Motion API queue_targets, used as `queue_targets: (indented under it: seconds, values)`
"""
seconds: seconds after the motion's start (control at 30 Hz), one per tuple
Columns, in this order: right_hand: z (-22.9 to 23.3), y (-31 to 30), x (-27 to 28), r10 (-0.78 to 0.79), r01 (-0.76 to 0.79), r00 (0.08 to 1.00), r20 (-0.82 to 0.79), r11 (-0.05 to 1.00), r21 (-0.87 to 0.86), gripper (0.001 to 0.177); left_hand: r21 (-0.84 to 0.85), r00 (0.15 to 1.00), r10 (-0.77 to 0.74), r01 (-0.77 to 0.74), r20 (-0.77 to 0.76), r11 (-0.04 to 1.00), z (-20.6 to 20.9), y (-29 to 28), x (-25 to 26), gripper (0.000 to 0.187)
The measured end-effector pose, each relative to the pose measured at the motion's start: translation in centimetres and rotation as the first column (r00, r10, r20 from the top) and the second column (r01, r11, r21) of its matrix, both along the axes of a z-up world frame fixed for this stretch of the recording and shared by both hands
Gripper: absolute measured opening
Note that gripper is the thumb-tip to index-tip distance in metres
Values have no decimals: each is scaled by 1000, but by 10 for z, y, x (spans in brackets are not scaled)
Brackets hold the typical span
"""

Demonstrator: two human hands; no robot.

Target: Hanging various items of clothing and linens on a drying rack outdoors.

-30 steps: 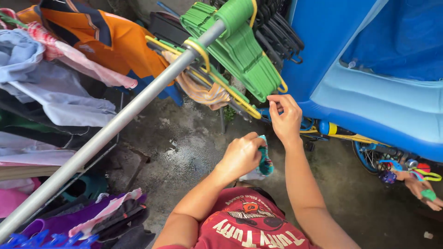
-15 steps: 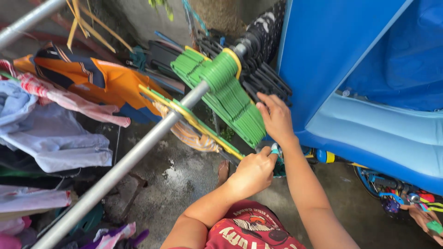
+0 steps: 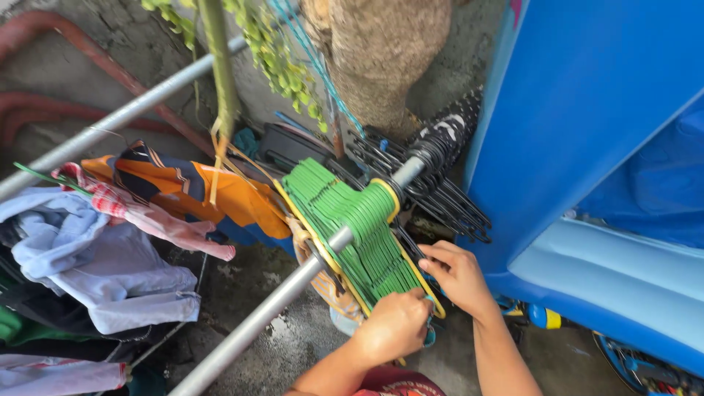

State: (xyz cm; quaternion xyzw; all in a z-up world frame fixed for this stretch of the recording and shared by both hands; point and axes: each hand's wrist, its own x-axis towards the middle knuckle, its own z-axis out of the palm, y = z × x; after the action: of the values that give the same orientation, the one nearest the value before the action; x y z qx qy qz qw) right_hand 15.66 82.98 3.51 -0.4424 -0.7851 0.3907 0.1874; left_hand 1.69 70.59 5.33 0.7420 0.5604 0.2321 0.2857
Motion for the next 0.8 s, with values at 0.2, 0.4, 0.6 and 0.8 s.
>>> queue_targets:
  seconds: [0.2, 0.4, 0.6, 0.8]
  values:
    - [-85, 10, 23, -251, 146, 843, -476, 958, -247, 9, 5, 998, -56, 56, -25, 998, -12, 2, -10, 17]
    - [-30, -8, -5, -311, 332, 925, -216, 941, 66, 26, 14, 997, -50, 51, -55, 999, -6, -14, 1, 19]
    - [-45, -64, 51, -382, 463, 885, -264, 778, 424, 21, 80, 999, 31, -32, 15, 996, -16, -63, 34, 30]
    - [-56, -183, 145, -423, 426, 900, -109, 793, 437, 19, 110, 972, 230, -223, -49, 968, -65, -128, 76, 23]
